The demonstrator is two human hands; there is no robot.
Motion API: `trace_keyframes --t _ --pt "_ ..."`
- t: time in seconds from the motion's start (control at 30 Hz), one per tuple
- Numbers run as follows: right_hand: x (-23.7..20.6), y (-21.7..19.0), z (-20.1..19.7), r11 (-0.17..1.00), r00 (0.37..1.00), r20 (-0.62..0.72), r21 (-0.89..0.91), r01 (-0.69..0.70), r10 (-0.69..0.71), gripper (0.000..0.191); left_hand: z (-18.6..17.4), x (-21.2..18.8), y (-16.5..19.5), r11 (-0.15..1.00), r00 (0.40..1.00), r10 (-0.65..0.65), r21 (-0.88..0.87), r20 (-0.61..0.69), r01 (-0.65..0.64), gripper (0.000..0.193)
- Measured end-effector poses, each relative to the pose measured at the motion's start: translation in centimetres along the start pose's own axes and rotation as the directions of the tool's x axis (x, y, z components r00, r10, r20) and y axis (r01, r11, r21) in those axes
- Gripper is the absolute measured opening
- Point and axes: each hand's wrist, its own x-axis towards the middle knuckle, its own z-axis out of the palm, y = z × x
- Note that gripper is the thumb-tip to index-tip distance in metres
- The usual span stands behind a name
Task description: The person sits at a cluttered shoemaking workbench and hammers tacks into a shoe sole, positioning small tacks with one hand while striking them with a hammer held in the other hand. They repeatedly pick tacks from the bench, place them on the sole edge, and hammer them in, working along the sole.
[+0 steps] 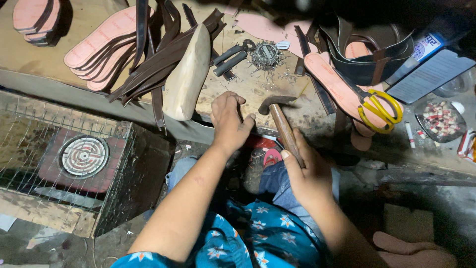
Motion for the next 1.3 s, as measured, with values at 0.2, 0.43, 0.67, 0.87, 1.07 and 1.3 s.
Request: trace_keyframes --t 0.2,0.43,0.67,0.87,1.07,1.3 --pt "0.6 0.2 0.2 0.999 0.998 0.049 -0.044 -0.028 0.03 0.056 -0.1 0.0 -0.1 1.0 1.0 0.001 -0.001 0.002 -0.001 0.051" --pt "0.6 0.3 0.0 0.998 0.999 0.042 -0.059 -0.031 0.034 0.058 -0.1 0.1 -0.1 1.0 1.0 -0.008 -0.01 0.014 0.008 0.05" --pt "0.6 0.9 0.1 0.996 0.998 0.056 -0.084 -0.014 0.019 0.056 -0.2 0.1 0.1 1.0 1.0 -0.006 0.0 0.017 0.006 0.051" --pt "0.6 1.4 0.4 0.994 0.997 0.069 -0.101 0.032 -0.025 0.056 -0.2 0.1 0.0 0.999 0.997 -0.049 0.008 0.052 0.049 0.05" --pt "0.2 1.2 0.6 0.992 0.998 0.02 -0.107 0.067 -0.065 0.055 0.0 0.0 -0.5 1.0 1.0 0.013 0.001 0.015 -0.013 0.043" --pt "0.3 1.4 1.0 0.99 0.997 0.063 -0.134 0.051 -0.043 0.053 0.3 -0.2 -0.7 1.0 1.0 -0.008 0.022 0.026 0.007 0.044"
